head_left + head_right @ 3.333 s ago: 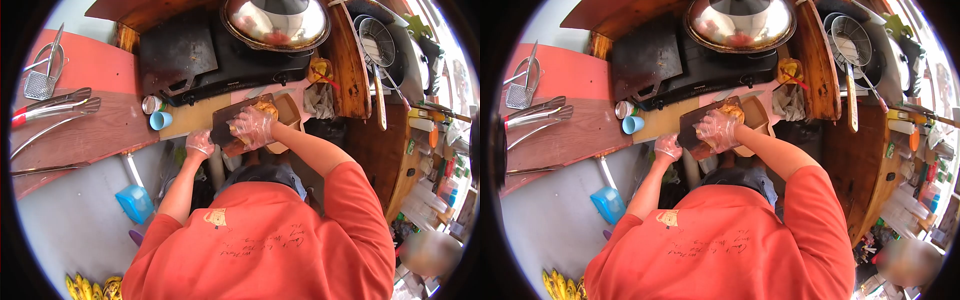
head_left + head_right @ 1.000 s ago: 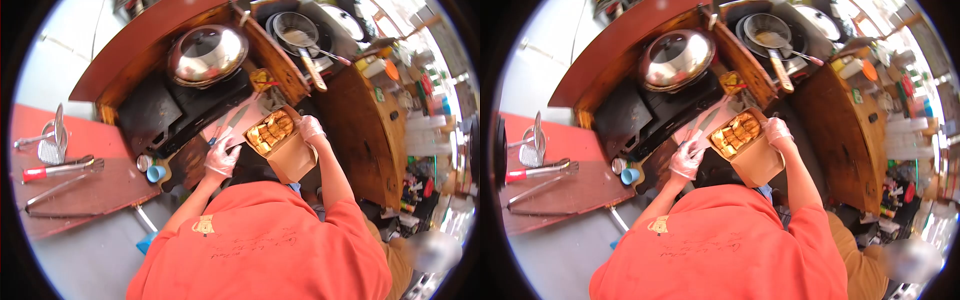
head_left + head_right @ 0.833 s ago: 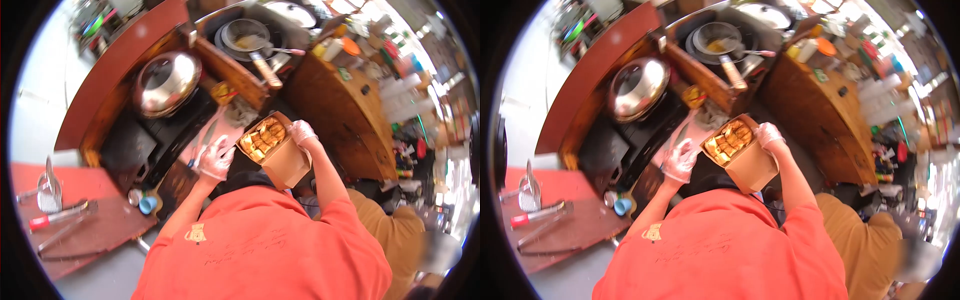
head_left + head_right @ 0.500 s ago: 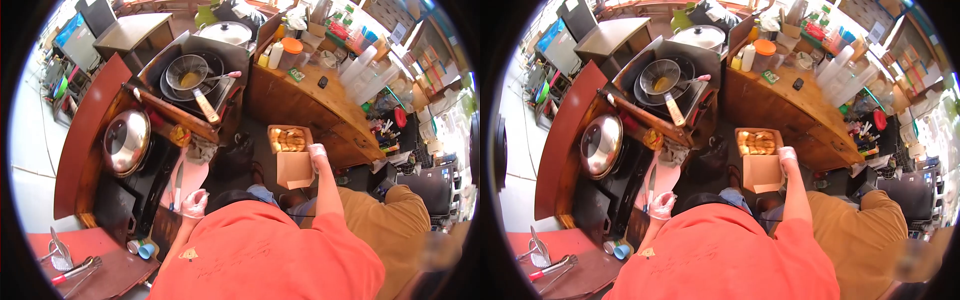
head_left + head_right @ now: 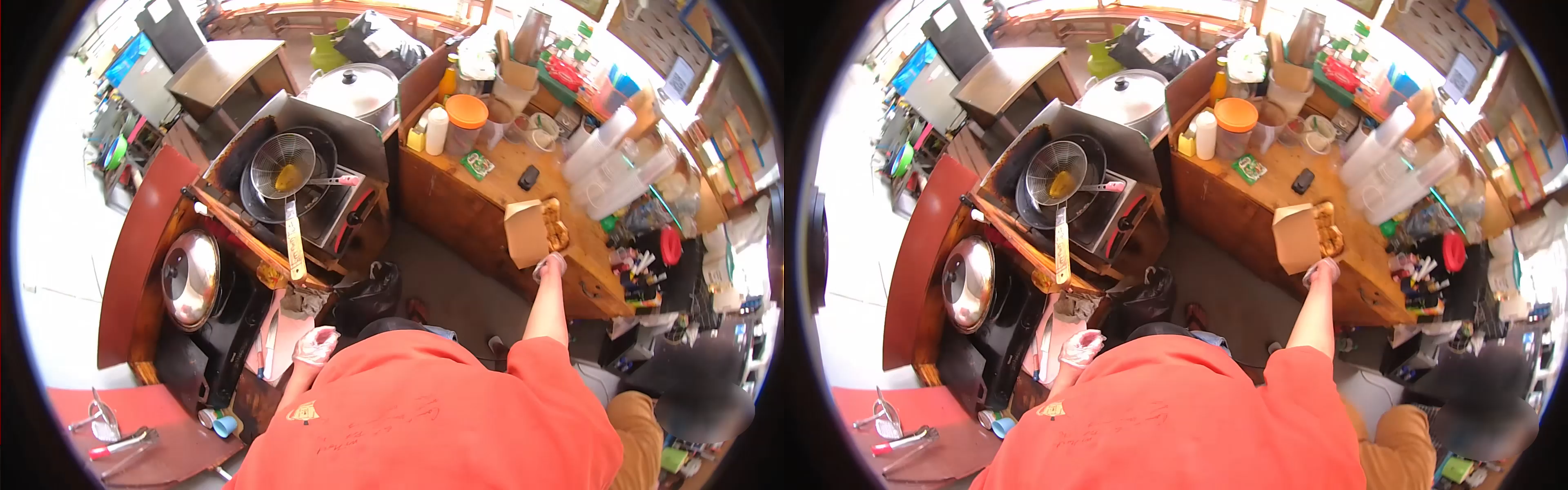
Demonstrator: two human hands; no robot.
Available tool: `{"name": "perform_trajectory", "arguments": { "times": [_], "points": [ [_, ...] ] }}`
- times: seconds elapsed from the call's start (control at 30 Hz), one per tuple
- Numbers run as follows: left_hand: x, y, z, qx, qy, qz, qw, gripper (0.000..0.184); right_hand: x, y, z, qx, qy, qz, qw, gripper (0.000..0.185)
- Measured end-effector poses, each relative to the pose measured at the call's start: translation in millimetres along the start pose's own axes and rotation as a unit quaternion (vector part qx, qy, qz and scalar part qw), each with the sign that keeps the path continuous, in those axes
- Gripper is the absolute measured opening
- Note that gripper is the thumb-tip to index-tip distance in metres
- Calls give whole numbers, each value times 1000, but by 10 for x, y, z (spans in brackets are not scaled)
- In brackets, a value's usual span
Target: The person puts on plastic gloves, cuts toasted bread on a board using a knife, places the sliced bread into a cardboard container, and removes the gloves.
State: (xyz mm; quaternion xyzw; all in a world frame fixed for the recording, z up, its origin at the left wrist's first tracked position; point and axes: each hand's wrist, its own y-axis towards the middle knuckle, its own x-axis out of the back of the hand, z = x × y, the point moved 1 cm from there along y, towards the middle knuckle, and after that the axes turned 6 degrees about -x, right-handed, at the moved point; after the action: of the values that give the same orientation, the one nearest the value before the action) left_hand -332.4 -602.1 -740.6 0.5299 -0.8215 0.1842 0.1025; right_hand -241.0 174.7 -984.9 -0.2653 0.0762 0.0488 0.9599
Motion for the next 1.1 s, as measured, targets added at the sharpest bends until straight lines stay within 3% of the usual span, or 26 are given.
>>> {"name": "perform_trajectory", "arguments": {
  "times": [0.03,0.1,0.17,0.2,0.23,0.3,0.37,0.43,0.53,0.6,0.63,0.67,0.7,0.77,0.8,0.83,0.87,0.9,0.93,0.97,1.03,1.07,1.1],
  "points": [
    [-54,92,-137,5,0,-15,1000,27,40,131,-52,7,21,20,1000,34],
    [-140,220,-385,12,151,47,987,30,-101,384,-146,12,56,77,995,33],
    [-233,286,-58,7,125,24,992,35,-415,618,112,-242,-47,-84,965,15],
    [-260,282,-88,26,103,12,994,36,-441,564,165,-200,41,0,979,13],
    [-275,311,-159,43,81,2,996,37,-467,510,221,-170,134,88,972,27],
    [-288,286,-221,38,64,-25,997,41,-890,-836,796,-161,177,54,970,48],
    [-326,270,-130,81,56,-29,995,43,-984,-1179,840,-96,242,41,965,62],
    [-323,251,-18,89,47,-33,994,44,-891,-1105,688,-142,248,-133,949,70],
    [-268,239,-120,131,92,-5,987,43,-1040,-2077,642,-149,129,-153,968,87],
    [-241,177,-126,143,73,-36,986,43,-796,-1777,17,-232,-71,-6,970,102],
    [-237,148,-138,145,72,-37,986,43,-858,-1879,-130,-329,-175,24,928,113],
    [-223,132,-147,146,66,-40,986,42,-1174,-2730,171,-322,-312,81,890,117],
    [-208,116,-147,147,61,-42,986,41,-1246,-2811,-12,-324,-469,205,796,116],
    [-177,99,-131,141,61,-33,988,46,-1593,-3251,-291,-266,-639,361,625,96],
    [-160,106,-165,133,41,-44,989,49,-1908,-3838,-46,-189,-611,572,514,79],
    [-139,113,-218,127,20,-55,990,53,-2138,-4305,-8,-191,-596,638,448,70],
    [-98,101,-406,102,-31,-62,992,56,-2256,-4831,59,-271,-493,701,438,67],
    [-7,77,-654,77,-83,-70,991,58,-2385,-5254,165,-326,-423,751,388,66],
    [98,49,-799,41,-109,-37,992,58,-2454,-5625,225,-360,-379,774,357,65],
    [256,19,-938,-13,-43,1,999,46,-2503,-5892,231,-430,-319,777,330,64],
    [457,-107,-1048,18,-154,12,988,33,-2571,-6309,209,-502,-283,768,279,62],
    [627,-189,-1060,-76,46,-36,995,25,-2563,-6412,255,-503,-289,769,270,62],
    [816,-303,-1101,-159,156,-60,973,22,-2574,-6482,318,-493,-272,779,277,68]
  ]
}}
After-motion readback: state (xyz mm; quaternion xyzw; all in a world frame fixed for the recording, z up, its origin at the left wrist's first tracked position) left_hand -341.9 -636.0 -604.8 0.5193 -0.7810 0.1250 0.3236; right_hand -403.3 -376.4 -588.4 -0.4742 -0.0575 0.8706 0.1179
